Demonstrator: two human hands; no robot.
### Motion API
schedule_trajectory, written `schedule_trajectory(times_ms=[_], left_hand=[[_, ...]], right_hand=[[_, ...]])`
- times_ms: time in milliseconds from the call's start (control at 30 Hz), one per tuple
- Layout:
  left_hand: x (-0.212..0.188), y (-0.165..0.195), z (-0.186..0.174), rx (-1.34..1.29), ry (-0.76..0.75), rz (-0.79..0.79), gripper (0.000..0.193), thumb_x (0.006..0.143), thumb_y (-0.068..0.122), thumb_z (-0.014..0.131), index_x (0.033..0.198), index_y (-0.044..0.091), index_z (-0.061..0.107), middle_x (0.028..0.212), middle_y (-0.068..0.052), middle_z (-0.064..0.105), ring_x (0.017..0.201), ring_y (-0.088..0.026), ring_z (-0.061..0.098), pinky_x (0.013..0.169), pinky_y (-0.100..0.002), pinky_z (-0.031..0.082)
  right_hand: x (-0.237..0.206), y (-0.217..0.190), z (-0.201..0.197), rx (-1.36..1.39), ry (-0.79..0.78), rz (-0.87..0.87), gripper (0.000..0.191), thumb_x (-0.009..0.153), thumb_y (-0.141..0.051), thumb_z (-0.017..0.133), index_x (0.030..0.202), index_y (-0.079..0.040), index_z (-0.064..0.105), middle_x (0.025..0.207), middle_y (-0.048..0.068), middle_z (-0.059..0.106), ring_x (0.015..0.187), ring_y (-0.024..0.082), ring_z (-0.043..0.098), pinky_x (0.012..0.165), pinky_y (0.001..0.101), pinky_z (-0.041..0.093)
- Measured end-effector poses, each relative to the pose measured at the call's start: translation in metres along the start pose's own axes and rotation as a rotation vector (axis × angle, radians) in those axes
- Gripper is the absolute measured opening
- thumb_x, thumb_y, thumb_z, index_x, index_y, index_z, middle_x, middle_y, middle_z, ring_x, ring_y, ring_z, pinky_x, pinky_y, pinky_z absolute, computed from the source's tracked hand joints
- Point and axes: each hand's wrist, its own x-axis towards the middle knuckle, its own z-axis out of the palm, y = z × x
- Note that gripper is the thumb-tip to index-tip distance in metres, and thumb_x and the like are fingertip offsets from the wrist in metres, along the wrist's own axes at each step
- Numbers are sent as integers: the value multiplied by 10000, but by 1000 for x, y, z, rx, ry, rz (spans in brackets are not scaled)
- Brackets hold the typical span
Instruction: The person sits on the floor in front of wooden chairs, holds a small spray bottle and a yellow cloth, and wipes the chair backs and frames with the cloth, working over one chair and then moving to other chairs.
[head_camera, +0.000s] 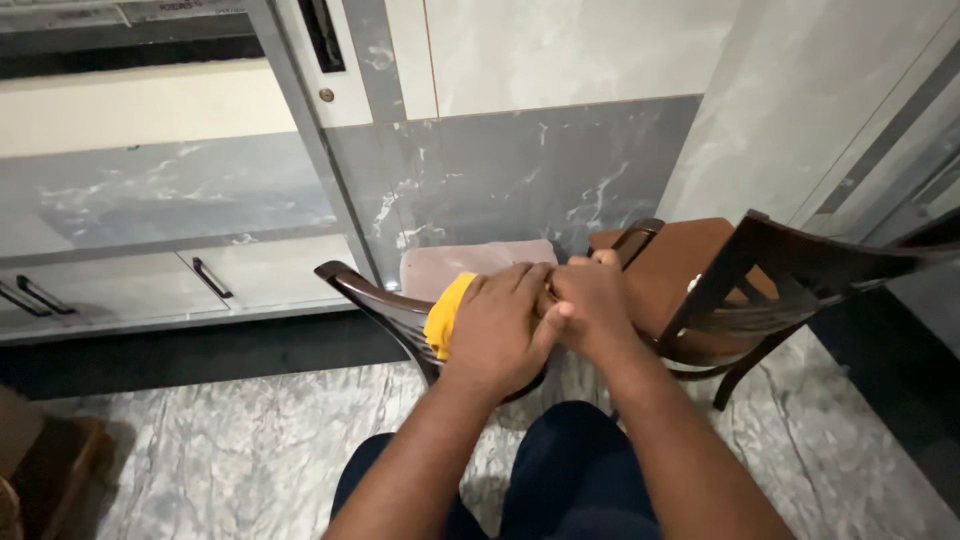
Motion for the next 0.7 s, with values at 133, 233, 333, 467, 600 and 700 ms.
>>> schedule_trajectory(times_ms=[133, 233, 333, 467, 600, 700], left_hand=[[-2, -8, 9, 165, -73, -74, 782, 905, 575, 616, 1363, -59, 596, 942, -198, 707, 912, -407, 652, 905, -521, 462], [-9, -28, 12, 255, -125, -136, 523, 899, 572, 611, 981, 59, 668, 900, -166, 709, 884, -387, 657, 867, -511, 464], [-13, -53, 2, 350, -48, -68, 445, 925, 489, 606, 908, 47, 662, 864, -161, 695, 836, -384, 653, 817, -502, 469], [-15, -78, -33, 406, 118, -18, 411, 940, 458, 623, 807, 82, 722, 817, -118, 700, 850, -369, 644, 872, -517, 458], [-17, -94, -60, 493, 153, -62, 388, 943, 396, 646, 724, 91, 742, 758, -107, 693, 869, -343, 622, 929, -511, 389], [-21, -97, -59, 466, 212, -29, 369, 954, 382, 651, 751, 87, 742, 774, -89, 703, 894, -330, 620, 958, -473, 369]], right_hand=[[-9, 2, -3, 150, 95, -20, 379, 975, -298, 527, 684, -98, 662, 695, 108, 640, 743, 333, 597, 803, 478, 383], [-9, 6, -7, 280, 172, -49, 395, 1015, -263, 487, 708, -105, 678, 665, 102, 633, 709, 327, 597, 793, 472, 388], [-5, 2, -10, 251, 157, -25, 417, 1005, -285, 515, 680, -89, 688, 628, 120, 622, 685, 330, 598, 774, 465, 387], [-3, -5, -18, 210, 132, -54, 396, 968, -424, 612, 781, -103, 750, 699, 111, 660, 729, 325, 608, 765, 458, 389], [-3, -3, -25, 113, 36, -119, 554, 690, -634, 788, 773, -88, 757, 741, 79, 695, 776, 300, 626, 798, 448, 403], [-3, -2, -22, 55, 23, -163, 570, 603, -619, 850, 837, -106, 764, 806, 48, 716, 825, 294, 637, 797, 455, 396]])
